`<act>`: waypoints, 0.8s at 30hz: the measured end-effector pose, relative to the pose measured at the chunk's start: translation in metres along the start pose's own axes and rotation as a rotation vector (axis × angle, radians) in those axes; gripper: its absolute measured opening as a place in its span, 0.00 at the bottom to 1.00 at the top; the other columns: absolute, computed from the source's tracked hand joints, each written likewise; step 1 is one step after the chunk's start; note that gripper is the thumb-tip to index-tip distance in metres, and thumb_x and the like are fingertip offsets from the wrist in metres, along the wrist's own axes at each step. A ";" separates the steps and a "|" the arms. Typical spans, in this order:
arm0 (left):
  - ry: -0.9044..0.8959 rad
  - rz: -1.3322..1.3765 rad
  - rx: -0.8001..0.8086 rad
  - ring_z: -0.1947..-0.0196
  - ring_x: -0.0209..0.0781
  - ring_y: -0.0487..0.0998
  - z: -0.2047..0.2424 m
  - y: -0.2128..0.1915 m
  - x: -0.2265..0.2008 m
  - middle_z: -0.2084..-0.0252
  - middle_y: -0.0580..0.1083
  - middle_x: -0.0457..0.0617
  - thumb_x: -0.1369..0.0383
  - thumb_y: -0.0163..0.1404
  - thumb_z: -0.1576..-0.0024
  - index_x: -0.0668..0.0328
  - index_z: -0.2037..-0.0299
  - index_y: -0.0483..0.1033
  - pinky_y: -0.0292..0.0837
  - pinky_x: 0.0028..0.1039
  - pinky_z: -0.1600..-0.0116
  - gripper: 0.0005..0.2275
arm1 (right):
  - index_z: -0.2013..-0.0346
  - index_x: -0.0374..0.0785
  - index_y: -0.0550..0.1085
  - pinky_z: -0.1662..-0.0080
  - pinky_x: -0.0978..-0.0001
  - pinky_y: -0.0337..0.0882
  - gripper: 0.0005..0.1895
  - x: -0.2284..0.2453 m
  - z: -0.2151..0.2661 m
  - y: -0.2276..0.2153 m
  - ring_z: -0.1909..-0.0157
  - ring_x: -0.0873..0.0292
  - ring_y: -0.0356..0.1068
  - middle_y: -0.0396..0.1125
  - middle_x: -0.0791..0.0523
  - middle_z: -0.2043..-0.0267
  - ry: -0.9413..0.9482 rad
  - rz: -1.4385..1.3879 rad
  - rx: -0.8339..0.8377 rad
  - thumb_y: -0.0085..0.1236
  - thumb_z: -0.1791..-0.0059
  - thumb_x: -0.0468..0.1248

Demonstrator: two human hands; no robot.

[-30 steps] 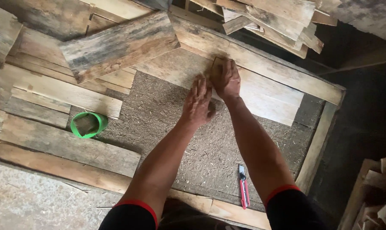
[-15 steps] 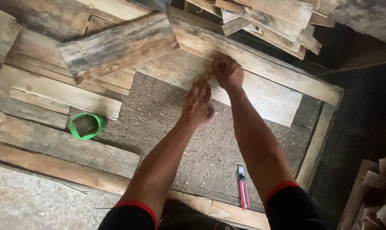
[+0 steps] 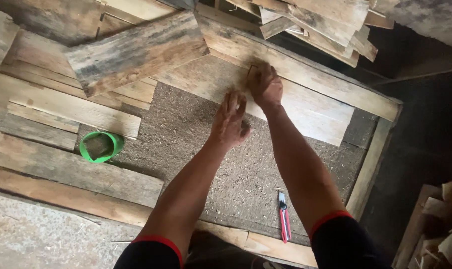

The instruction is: The recorder is sorting and arranging thin wood veneer sheets onto a workspace, occasionally using a utility knife to trim them.

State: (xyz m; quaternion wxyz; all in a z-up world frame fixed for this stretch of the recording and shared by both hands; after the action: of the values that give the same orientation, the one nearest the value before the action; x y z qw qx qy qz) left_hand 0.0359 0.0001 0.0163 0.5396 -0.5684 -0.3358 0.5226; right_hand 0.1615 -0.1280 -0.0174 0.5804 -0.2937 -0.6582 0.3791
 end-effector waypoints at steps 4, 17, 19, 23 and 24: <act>-0.058 0.116 0.120 0.27 0.73 0.45 0.005 -0.017 -0.001 0.28 0.42 0.71 0.43 0.58 0.51 0.68 0.26 0.52 0.49 0.50 0.26 0.49 | 0.42 0.29 0.69 0.52 0.46 0.72 0.30 -0.002 0.010 0.005 0.51 0.36 0.68 0.66 0.40 0.50 -0.174 0.097 -0.018 0.64 0.52 0.45; -0.006 -0.126 0.199 0.28 0.68 0.47 0.003 -0.044 -0.007 0.27 0.45 0.68 0.42 0.59 0.52 0.64 0.29 0.54 0.49 0.51 0.25 0.46 | 0.44 0.28 0.68 0.60 0.62 0.81 0.16 0.012 0.067 -0.031 0.58 0.51 0.73 0.68 0.45 0.53 -0.403 -0.223 -0.022 0.56 0.46 0.28; -0.025 -0.099 0.243 0.28 0.69 0.48 0.002 -0.028 -0.004 0.28 0.45 0.71 0.43 0.60 0.52 0.65 0.30 0.54 0.49 0.49 0.26 0.46 | 0.47 0.24 0.67 0.65 0.68 0.80 0.12 0.022 0.113 -0.040 0.61 0.53 0.74 0.69 0.46 0.57 -0.537 -0.255 -0.181 0.54 0.45 0.21; -0.136 0.244 0.044 0.28 0.62 0.57 -0.006 -0.005 0.005 0.29 0.55 0.66 0.56 0.64 0.49 0.61 0.33 0.63 0.59 0.41 0.27 0.35 | 0.56 0.31 0.68 0.65 0.61 0.76 0.09 0.041 0.214 -0.049 0.63 0.50 0.72 0.68 0.48 0.60 -0.346 -0.155 -0.197 0.58 0.48 0.25; -0.170 0.391 0.044 0.29 0.59 0.62 -0.004 -0.006 0.005 0.30 0.61 0.63 0.53 0.62 0.42 0.61 0.37 0.66 0.64 0.42 0.29 0.29 | 0.50 0.28 0.68 0.63 0.60 0.77 0.11 0.039 0.243 -0.043 0.60 0.49 0.72 0.68 0.46 0.56 -0.292 -0.177 -0.146 0.57 0.46 0.25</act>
State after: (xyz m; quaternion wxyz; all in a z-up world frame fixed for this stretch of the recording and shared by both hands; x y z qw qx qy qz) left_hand 0.0420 0.0045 0.0200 0.4099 -0.5645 -0.2517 0.6708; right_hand -0.0816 -0.1574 0.0298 0.4869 -0.2178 -0.7845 0.3163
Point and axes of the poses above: each hand's wrist, its own z-axis away from the middle knuckle, its own y-axis out of the palm, x = y × z, the point moved 3 cm from there along -z, towards the middle knuckle
